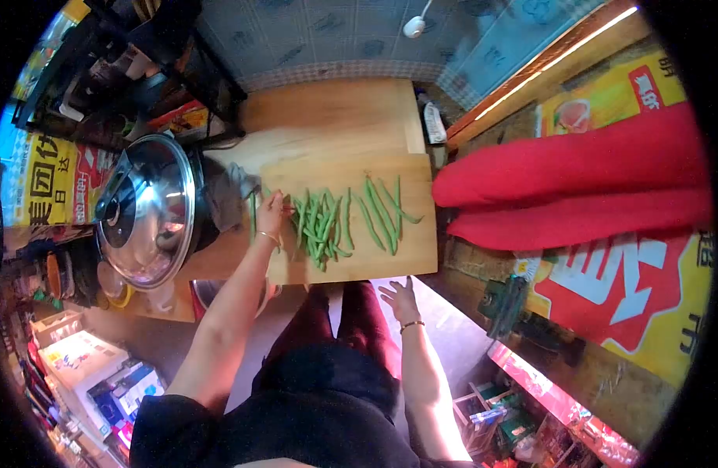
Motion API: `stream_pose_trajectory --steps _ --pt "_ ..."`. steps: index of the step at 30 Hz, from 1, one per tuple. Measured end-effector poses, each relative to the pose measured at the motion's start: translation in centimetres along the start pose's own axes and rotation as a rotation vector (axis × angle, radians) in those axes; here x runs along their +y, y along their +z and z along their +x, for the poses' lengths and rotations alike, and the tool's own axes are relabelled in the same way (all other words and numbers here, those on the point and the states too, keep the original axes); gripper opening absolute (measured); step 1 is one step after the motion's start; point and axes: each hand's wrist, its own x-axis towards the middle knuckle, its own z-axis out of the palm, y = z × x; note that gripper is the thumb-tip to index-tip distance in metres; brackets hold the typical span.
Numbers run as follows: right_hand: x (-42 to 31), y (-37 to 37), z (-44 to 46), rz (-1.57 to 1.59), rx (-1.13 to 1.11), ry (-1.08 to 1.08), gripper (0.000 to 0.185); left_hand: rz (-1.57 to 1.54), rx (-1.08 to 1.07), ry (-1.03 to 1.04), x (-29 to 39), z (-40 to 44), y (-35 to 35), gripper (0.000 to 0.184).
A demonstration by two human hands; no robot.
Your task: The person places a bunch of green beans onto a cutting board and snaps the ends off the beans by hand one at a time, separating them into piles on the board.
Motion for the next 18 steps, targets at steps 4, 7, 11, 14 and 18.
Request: stream_pose_trajectory --steps 4,7,11,14,18 --pt "0.3 -1.4 -1.1 -0.217 0.025 -0.030 0.036 0.817 0.144 0.548 0.0 -2.0 -5.6 0.035" --pt "-1.0 -1.8 -2.7 -0.355 0.066 -0.132 0.023 0.973 0.296 0.439 -2.0 -3.0 -8.1 0.036" --pt "-4.5 0.6 -4.0 -0.599 0.053 -0.419 0.018 0.923 0.277 0.126 -2.9 -2.7 -8.7 0.031" --pt "-7.6 4.9 -2.7 -0.694 -0.011 -0.574 0.020 0.824 0.203 0.078 -2.2 -2.4 -8.3 0.028" --pt "-9.0 9.4 0.6 -1.064 0.010 -0.874 0.020 0.927 0.139 0.234 -1.8 -4.1 -5.5 0.024"
